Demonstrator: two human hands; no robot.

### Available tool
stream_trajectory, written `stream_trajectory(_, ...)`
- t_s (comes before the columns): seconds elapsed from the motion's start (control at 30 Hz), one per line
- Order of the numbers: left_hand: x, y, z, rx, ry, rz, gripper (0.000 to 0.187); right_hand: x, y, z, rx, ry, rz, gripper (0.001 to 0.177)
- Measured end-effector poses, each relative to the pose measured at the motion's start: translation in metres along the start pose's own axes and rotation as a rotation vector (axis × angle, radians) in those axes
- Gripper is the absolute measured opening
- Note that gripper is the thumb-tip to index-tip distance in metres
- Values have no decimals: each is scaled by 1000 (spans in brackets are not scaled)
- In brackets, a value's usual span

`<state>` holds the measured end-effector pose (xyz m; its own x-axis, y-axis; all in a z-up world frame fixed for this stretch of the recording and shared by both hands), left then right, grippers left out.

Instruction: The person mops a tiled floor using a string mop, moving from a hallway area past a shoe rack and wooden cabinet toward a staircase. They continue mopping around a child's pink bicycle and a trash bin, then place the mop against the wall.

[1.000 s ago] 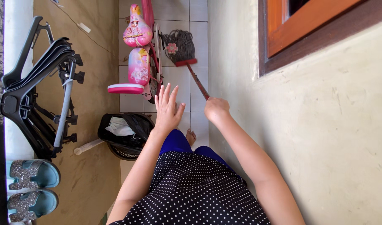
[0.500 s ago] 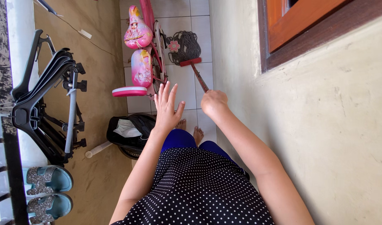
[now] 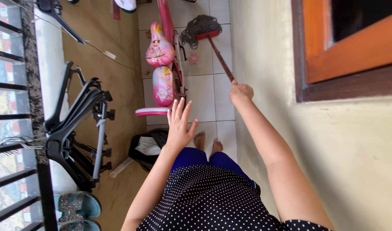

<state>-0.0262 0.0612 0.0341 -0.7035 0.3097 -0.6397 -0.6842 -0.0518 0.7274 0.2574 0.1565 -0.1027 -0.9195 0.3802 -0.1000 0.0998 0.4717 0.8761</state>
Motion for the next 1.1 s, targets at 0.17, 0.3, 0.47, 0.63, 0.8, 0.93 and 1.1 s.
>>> stream_trajectory(0.17,20,12,12,13,14,15,68,22,-1,57,-35,33,-78,63)
stream_trajectory(0.3,32,14,20,23,39,30,67,37,6,77,-19,2,-100,70)
stream_trajectory(0.47,42,10,16,31,30,14,66,32,8,71,58,-44,-86,72)
stream_trajectory(0.63,34,-4,7,45,4,-10,64,3,-17,52,30,-53,-85,71)
stream_trajectory(0.8,11,-21,-17,58,-41,-28,64,-39,-40,3,66,-74,-49,70)
stream_trajectory(0.93,-14,-30,-48,85,-17,-53,67,-64,-61,-52,76,-58,-16,68)
stream_trajectory(1.1,-44,-37,-95,68,-39,-70,66,-86,-98,-122,56,-9,-25,63)
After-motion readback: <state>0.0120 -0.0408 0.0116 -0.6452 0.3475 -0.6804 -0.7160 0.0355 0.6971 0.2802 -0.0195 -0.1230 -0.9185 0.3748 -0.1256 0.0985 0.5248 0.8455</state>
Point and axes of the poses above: each hand's wrist, its own z-axis towards the middle knuckle, its own y-axis out of the back of the hand, x = y × z, the point moved 2 cm from there along z, towards the middle knuckle, and after that the axes turned 14 degrees about -x, right-handed, at the moved point
